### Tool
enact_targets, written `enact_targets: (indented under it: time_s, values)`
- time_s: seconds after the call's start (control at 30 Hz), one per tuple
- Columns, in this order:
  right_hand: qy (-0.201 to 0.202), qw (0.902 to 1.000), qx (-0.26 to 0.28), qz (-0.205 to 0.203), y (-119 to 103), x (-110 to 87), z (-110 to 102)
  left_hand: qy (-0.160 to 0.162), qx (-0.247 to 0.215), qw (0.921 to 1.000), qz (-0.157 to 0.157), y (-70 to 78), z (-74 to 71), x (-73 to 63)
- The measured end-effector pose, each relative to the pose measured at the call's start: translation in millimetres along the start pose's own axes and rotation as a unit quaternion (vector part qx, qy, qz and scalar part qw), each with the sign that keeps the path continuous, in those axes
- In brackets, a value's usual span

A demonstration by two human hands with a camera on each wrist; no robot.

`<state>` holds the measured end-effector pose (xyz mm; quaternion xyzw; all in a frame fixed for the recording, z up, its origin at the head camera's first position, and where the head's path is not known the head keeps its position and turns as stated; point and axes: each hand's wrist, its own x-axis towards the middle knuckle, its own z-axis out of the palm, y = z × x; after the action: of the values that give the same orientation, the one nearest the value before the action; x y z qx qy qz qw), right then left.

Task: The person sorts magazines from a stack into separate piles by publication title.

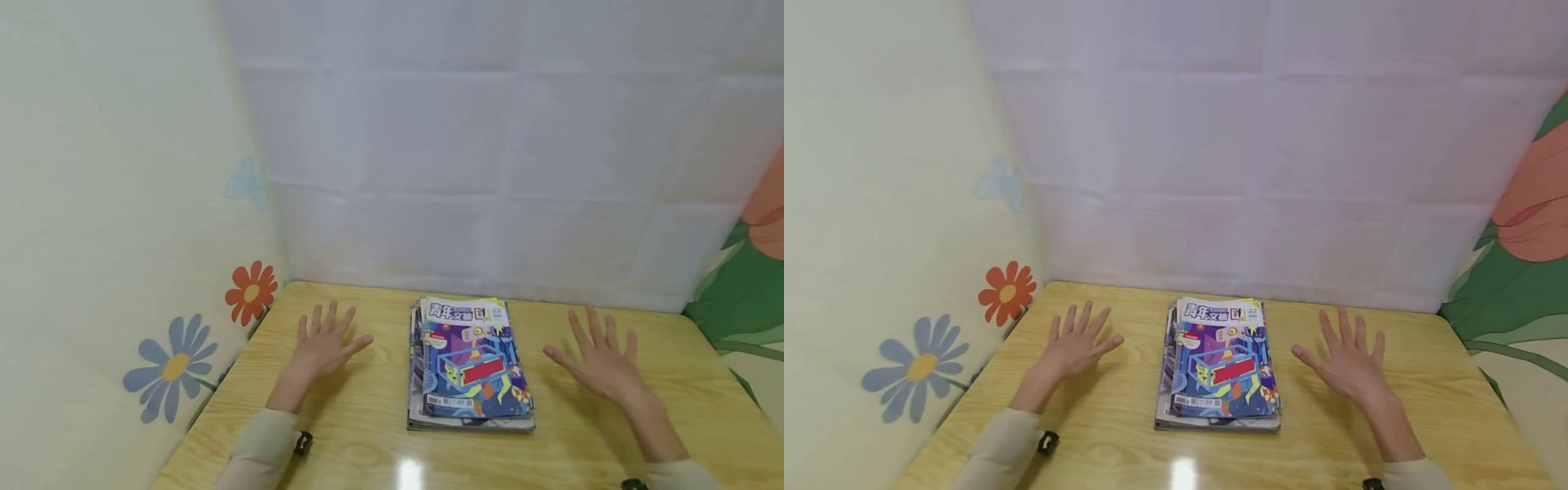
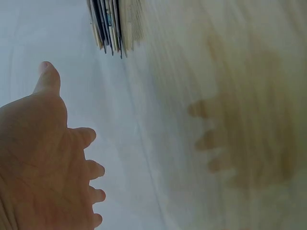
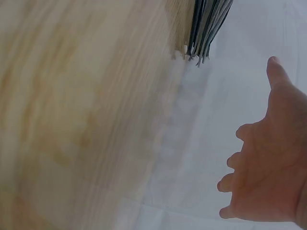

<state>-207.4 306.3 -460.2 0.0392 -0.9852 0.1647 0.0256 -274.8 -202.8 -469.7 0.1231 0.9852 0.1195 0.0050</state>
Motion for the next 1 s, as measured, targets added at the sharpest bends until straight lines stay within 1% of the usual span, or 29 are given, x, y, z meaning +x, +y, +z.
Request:
enact_targets:
  time_s: [0.13, 0.23, 0.37, 0.43, 0.5, 0.57, 0.63, 0.73, 0.8, 0.9, 0.97, 1.0]
  values:
    - [0.000, 1.0000, 0.010, 0.000, -3, -1.5, -2, 0.001, -0.009, 0.9999, 0.012, 6.1, -0.7, 1.4]
    - [0.006, 0.9995, 0.031, -0.009, -10, 2.0, -6, 0.023, -0.019, 0.9990, 0.033, 14.6, -1.2, 3.2]
    - [0.009, 0.9952, 0.091, -0.032, -23, 8.6, -10, 0.066, -0.035, 0.9938, 0.082, 31.0, -0.6, 5.3]
    - [0.009, 0.9913, 0.124, -0.044, -30, 11.5, -7, 0.078, -0.052, 0.9900, 0.105, 42.1, -1.0, 6.8]
    - [0.014, 0.9868, 0.152, -0.054, -36, 13.9, -1, 0.083, -0.072, 0.9868, 0.118, 53.9, -0.2, 9.2]
    - [0.013, 0.9827, 0.175, -0.058, -42, 19.8, 6, 0.077, -0.108, 0.9846, 0.114, 64.7, 1.1, 13.3]
    - [0.011, 0.9786, 0.200, -0.048, -46, 23.7, 14, 0.064, -0.152, 0.9810, 0.102, 74.5, 3.4, 17.5]
    - [-0.010, 0.9696, 0.244, -0.019, -53, 25.5, 25, 0.034, -0.208, 0.9740, 0.083, 85.4, 9.2, 22.0]
    - [-0.027, 0.9649, 0.261, 0.002, -55, 25.6, 31, 0.008, -0.239, 0.9685, 0.071, 91.4, 13.2, 23.2]
    - [-0.054, 0.9608, 0.270, 0.030, -56, 24.9, 36, -0.029, -0.266, 0.9621, 0.049, 98.8, 18.3, 23.2]
    - [-0.065, 0.9594, 0.271, 0.045, -56, 25.7, 39, -0.042, -0.279, 0.9586, 0.035, 103.3, 19.7, 23.0]
    - [-0.073, 0.9566, 0.277, 0.054, -56, 26.0, 40, -0.044, -0.285, 0.9572, 0.029, 105.3, 20.1, 22.9]
